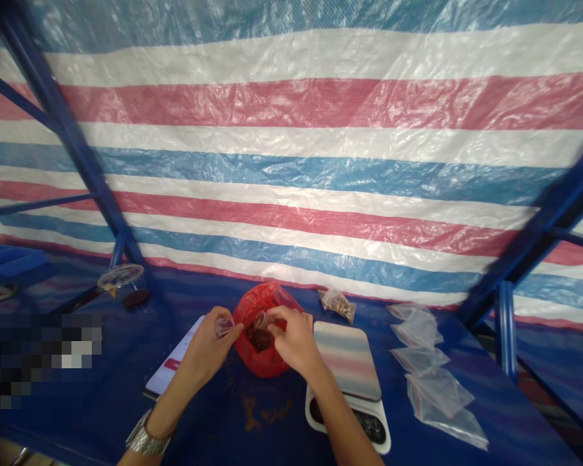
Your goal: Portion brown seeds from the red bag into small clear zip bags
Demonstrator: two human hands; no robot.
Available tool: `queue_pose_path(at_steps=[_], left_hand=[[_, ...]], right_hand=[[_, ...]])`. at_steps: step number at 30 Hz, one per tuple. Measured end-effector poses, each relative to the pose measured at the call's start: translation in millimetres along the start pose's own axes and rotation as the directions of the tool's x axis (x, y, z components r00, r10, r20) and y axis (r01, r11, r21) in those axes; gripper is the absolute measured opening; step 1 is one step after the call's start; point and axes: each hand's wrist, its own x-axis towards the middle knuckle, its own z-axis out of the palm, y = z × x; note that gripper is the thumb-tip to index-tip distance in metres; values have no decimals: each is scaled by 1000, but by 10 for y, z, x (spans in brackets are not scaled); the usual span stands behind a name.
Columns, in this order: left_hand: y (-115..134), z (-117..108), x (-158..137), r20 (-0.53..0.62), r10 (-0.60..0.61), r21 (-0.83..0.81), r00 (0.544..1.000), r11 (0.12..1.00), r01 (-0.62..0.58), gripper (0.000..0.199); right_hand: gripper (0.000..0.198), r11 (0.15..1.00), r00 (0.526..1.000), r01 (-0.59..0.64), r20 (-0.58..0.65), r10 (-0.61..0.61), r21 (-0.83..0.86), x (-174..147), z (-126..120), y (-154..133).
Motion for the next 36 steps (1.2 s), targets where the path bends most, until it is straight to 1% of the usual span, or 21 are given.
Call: queue_pose_path(at_steps=[1, 2, 3, 5, 7, 10, 12, 14, 17, 20, 22, 25, 27, 29, 32, 34, 36], left_hand=[[43, -12, 20, -22, 28, 5, 999, 1000, -28, 18], [86, -15, 40, -20, 44, -4, 999, 999, -44, 16], [129, -7, 61, 5, 49, -21, 999, 999, -49, 14], [202, 41, 99, 97, 45, -47, 994, 998, -41, 9], [250, 125, 123, 173, 55, -35, 983, 998, -49, 9], [266, 275, 130, 205, 85, -53, 975, 996, -76, 10], [241, 359, 118, 193, 101, -103, 976, 991, -82, 8], [202, 415, 99, 174, 103, -147, 979, 986, -78, 10], [154, 437, 68, 170, 93, -206, 981, 977, -57, 18], [145, 414, 45, 186, 82, -258, 979, 966, -32, 21], [151, 399, 35, 184, 74, -281, 980, 959, -19, 22], [153, 397, 32, 172, 65, -303, 983, 953, -10, 21], [145, 407, 38, 156, 61, -295, 986, 955, -13, 17], [134, 418, 50, 121, 67, -302, 990, 953, -28, 16], [123, 424, 65, 47, 102, -387, 994, 919, -76, 25], [121, 420, 64, 10, 133, -434, 991, 894, -116, 37], [122, 409, 51, -2, 162, -443, 987, 884, -146, 48]], right_hand=[[24, 999, 1000, -2, -9, 3, 43, 19, -35, 26], [24, 997, 1000, -4, -30, 6, 80, 37, -69, 49], [25, 994, 998, -1, -63, 8, 109, 54, -101, 69], [26, 989, 990, 22, -144, -1, 145, 77, -154, 88], [26, 988, 981, 52, -194, -22, 146, 85, -190, 70], [26, 992, 973, 114, -206, -103, 45, 65, -219, -25], [26, 980, 962, 189, -187, -198, -69, 37, -220, -109], [28, 949, 943, 267, -155, -293, -167, 6, -208, -188], [31, 899, 910, 355, -124, -395, -256, -33, -178, -272], [32, 867, 885, 402, -117, -450, -296, -55, -154, -314], [30, 864, 881, 400, -132, -455, -306, -59, -148, -323], [29, 878, 884, 364, -180, -430, -311, -50, -154, -307], [28, 896, 897, 315, -210, -388, -313, -37, -166, -276], [26, 913, 919, 251, -218, -330, -322, -24, -176, -234], [27, 918, 947, 216, -157, -279, -332, -16, -176, -186], [31, 920, 949, 239, -125, -289, -310, -21, -166, -189], [32, 929, 944, 267, -124, -305, -256, -36, -152, -231]])
